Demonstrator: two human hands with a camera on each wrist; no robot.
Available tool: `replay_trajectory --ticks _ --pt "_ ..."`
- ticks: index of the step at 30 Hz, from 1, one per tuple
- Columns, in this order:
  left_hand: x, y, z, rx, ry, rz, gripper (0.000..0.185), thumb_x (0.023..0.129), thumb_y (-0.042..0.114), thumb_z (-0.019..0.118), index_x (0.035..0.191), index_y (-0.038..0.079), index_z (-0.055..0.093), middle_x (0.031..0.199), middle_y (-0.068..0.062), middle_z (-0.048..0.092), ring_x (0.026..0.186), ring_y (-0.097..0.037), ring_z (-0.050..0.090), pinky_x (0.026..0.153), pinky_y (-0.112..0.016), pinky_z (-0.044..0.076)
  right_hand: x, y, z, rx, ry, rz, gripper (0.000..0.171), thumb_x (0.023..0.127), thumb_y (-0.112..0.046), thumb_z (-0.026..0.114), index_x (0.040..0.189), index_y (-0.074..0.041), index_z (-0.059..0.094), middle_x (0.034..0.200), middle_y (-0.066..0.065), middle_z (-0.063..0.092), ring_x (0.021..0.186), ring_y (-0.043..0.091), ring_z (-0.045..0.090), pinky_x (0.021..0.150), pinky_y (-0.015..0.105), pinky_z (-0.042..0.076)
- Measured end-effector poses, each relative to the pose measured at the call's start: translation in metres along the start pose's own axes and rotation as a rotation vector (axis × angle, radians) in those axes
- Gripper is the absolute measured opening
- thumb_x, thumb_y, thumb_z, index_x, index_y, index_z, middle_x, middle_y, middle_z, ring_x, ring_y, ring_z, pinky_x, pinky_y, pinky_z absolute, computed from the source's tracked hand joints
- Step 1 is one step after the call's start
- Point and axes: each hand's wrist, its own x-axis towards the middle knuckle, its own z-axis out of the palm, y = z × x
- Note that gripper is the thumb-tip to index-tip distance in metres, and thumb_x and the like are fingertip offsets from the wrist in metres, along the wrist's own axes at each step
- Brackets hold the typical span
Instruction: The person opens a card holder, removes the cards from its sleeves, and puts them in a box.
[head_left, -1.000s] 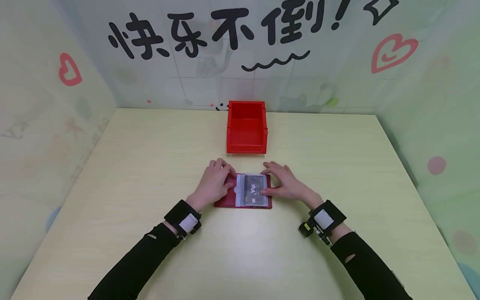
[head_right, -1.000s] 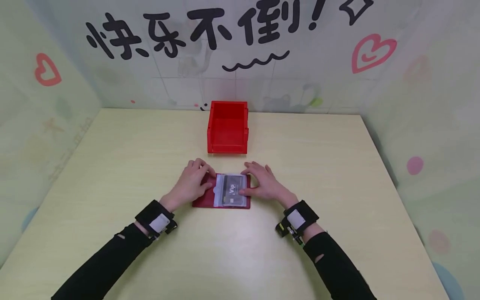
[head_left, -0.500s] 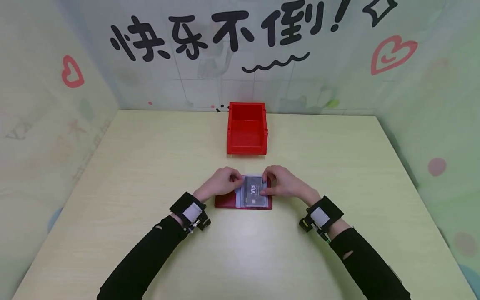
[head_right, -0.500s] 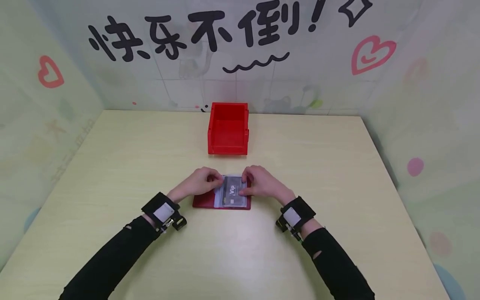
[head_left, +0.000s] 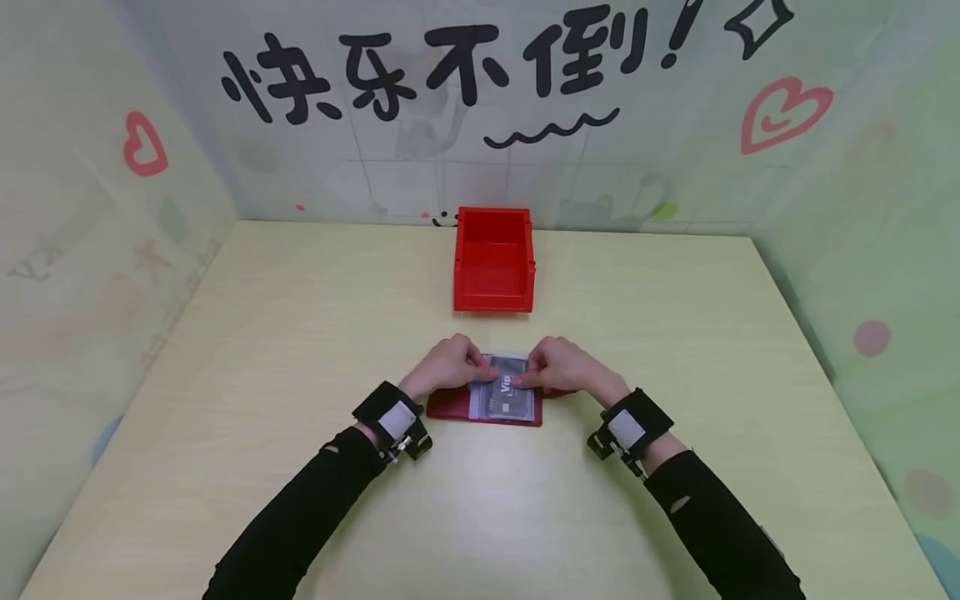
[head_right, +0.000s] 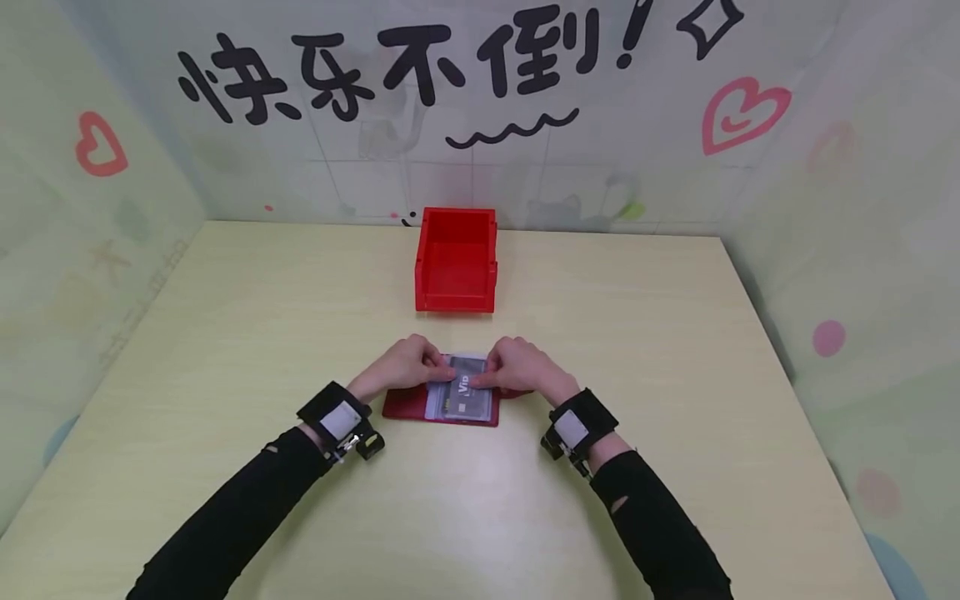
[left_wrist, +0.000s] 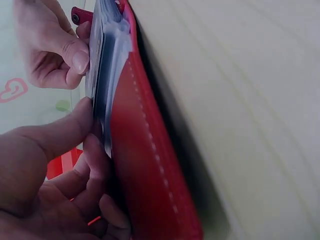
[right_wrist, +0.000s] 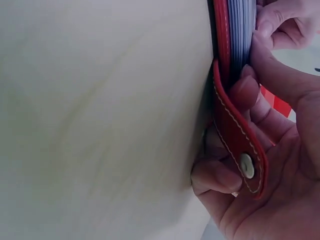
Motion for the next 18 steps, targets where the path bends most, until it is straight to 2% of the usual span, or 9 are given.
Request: replay_trajectory --ticks 7,18 --pt "0.0009 0.0036 -0.0001 0.014 -0.001 -0.051 0.024 0.088 0.025 0.078 0.086 0.002 0.077 0.071 -0.007 0.067 0.069 -0.016 0.055 0.057 -0.022 0.036 0.0034 0.0017 -0.0013 -0.020 -0.009 0.006 0.034 0.087 -0.037 0.078 0.068 -0.012 0.063 0.057 0.000 0.055 0.057 0.014 0.053 0.054 0.022 0.037" --pt "0.0009 0.0063 -0.0005 -0.011 -0.009 -0.061 0.024 0.089 0.023 0.077 0.089 -0.001 0.075 0.074 -0.009 0.068 0.070 -0.017 0.056 0.056 -0.022 0.037 0.0013 0.0022 -0.0005 0.015 -0.007 0.040 0.035 0.086 -0.038 0.079 0.069 -0.012 0.062 0.059 0.001 0.055 0.057 0.015 0.053 0.051 0.022 0.039"
